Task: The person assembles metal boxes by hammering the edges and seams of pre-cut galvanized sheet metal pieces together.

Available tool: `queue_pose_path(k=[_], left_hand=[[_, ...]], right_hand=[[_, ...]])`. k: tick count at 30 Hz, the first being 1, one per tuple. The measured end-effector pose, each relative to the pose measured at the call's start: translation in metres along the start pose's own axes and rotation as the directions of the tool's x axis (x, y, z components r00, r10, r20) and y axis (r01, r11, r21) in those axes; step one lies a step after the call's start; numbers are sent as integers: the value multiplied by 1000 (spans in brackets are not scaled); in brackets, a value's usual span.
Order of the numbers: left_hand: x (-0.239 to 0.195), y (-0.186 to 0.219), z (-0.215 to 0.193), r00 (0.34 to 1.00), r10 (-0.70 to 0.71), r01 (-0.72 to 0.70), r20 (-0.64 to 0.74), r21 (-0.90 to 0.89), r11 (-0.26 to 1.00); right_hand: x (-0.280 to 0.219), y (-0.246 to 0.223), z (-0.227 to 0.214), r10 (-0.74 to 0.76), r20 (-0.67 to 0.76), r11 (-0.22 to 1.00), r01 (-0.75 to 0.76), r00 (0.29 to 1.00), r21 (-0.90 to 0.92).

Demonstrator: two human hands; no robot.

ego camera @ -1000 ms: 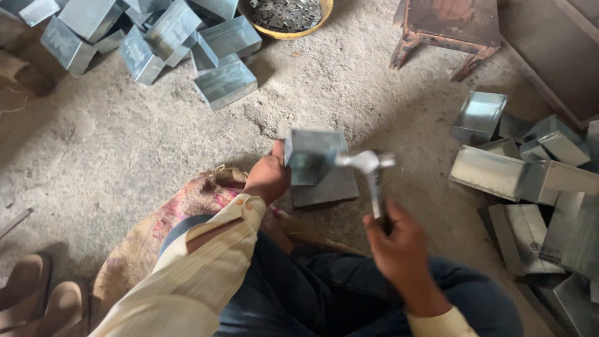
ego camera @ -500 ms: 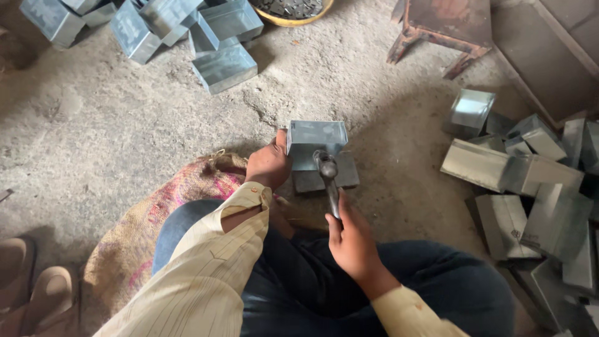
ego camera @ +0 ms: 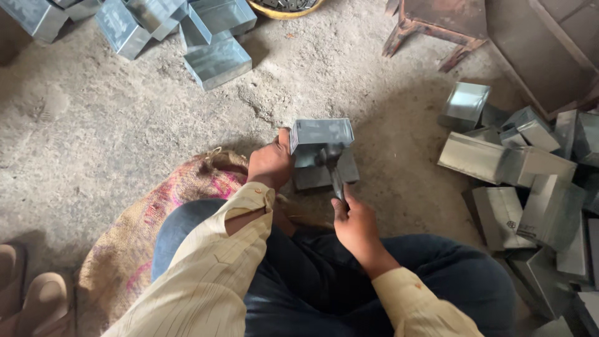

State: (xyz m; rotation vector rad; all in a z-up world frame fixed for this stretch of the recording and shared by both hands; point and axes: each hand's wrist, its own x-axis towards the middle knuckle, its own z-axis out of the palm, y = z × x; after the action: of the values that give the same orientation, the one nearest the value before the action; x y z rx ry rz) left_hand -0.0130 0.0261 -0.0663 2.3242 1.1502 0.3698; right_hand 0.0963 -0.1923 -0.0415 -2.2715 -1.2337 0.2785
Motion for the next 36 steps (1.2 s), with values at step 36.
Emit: queue_pose_path(k=[36], left_hand=[[-10,7,4,998,-40,34,55,102,994]], right_hand=[[-4,17,15,114,-46,987,-108,992,121]])
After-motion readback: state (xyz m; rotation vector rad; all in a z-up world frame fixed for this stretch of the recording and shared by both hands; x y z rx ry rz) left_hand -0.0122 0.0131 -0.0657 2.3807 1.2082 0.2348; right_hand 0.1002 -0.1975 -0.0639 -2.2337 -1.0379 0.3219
